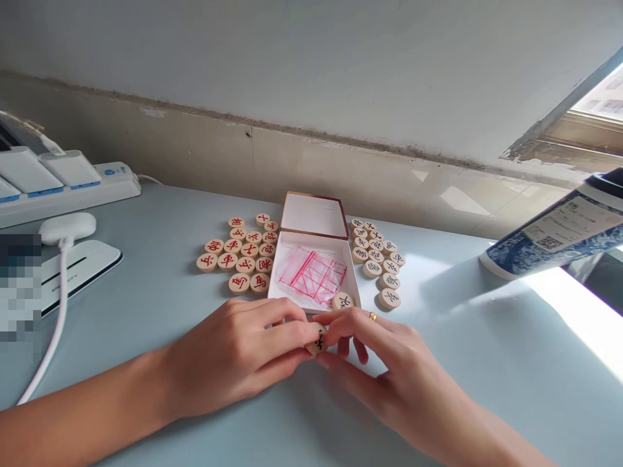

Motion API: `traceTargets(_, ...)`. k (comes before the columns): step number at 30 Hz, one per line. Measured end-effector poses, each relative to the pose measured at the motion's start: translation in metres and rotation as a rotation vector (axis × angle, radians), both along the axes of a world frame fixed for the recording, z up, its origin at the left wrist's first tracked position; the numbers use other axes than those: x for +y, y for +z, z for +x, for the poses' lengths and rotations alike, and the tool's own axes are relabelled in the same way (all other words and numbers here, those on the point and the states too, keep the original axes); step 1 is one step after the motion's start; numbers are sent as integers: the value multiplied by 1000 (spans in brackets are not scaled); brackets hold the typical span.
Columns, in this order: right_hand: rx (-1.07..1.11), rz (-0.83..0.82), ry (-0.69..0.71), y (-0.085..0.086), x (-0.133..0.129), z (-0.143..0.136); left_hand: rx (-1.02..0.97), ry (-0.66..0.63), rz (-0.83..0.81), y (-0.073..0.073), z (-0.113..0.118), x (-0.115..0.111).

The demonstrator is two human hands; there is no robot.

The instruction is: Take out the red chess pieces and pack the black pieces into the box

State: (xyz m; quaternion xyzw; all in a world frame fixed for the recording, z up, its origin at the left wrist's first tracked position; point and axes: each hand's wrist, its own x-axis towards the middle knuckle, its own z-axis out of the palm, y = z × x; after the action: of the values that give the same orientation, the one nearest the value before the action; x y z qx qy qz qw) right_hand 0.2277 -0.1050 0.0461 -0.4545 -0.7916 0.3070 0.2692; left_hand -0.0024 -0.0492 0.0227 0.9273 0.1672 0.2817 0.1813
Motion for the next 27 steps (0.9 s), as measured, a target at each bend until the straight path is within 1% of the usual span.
traceTargets(3,-22,48,-8,-1,0,0,-20,25,-7,-1,1,0)
traceTargets(5,-34,142,-40,-2,2,2,-20,78,24,0,1,0)
traceTargets(9,-115,393,-150,-5,11,10,2,216,201,1,1,0)
traceTargets(12,-195,485,-172,-8,16,15,23,294,299,2,1,0)
traceTargets(14,-216,504,-160,-11,19,16,54,338,332,2,2,-1)
traceTargets(16,-230,489,-122,-13,20,15,88,380,362,2,3,-1)
traceTargets(19,-231,461,-73,-16,21,13,126,409,388,1,4,0)
traceTargets(24,-221,501,-107,-19,23,12,176,349,348,-1,1,2)
traceTargets(27,-254,502,-94,-21,25,12,181,323,349,-2,0,2)
